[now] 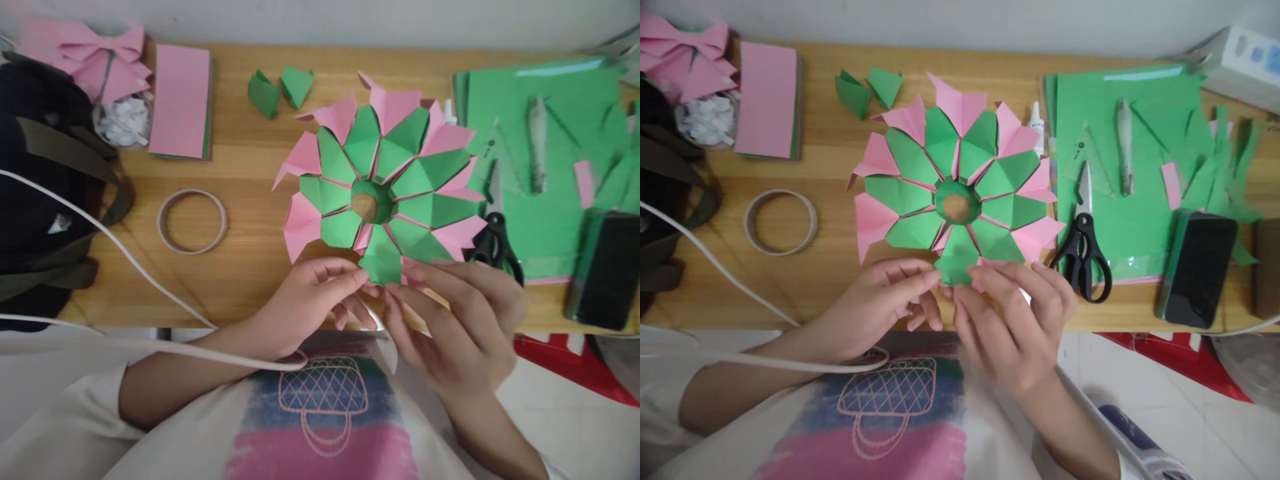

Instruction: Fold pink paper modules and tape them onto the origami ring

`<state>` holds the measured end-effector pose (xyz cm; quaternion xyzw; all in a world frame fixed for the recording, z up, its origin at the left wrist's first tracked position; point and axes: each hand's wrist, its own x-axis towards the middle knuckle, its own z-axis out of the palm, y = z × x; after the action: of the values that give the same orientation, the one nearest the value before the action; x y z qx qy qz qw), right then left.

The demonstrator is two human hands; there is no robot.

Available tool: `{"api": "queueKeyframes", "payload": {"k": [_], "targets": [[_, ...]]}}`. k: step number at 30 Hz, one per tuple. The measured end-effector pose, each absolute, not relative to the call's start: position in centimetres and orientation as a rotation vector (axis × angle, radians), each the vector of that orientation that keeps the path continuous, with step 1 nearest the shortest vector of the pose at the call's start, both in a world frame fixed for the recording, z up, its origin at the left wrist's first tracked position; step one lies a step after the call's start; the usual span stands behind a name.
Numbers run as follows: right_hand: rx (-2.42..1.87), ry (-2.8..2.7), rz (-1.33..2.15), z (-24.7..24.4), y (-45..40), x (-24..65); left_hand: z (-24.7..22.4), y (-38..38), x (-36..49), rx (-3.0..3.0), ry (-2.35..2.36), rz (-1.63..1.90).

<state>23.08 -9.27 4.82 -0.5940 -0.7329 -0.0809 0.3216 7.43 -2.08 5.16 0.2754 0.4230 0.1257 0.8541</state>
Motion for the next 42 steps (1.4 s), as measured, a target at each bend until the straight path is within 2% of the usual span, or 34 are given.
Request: {"api": "queueKeyframes", "payload": {"k": [4,20,36,42], "targets": [[-1.73,-1.866,-0.057,5.2,-9.5,22.3,5.3,-2.2,7.6,0.673,0.897,0.226],[-1.852,-1.789,0.059,5.3,-9.6,21.5,5.3,-2.3,7.9,0.751,0.867,0.242],[-1.848,-1.961,-0.143,6.3,-9.9,21.3,5.5,-2.1,8.1,0.792,0.887,0.269],[-1.933,-1.845,-0.094,5.8,-9.8,20.7,5.4,-2.2,8.2,0.77,0.885,0.271]]}}
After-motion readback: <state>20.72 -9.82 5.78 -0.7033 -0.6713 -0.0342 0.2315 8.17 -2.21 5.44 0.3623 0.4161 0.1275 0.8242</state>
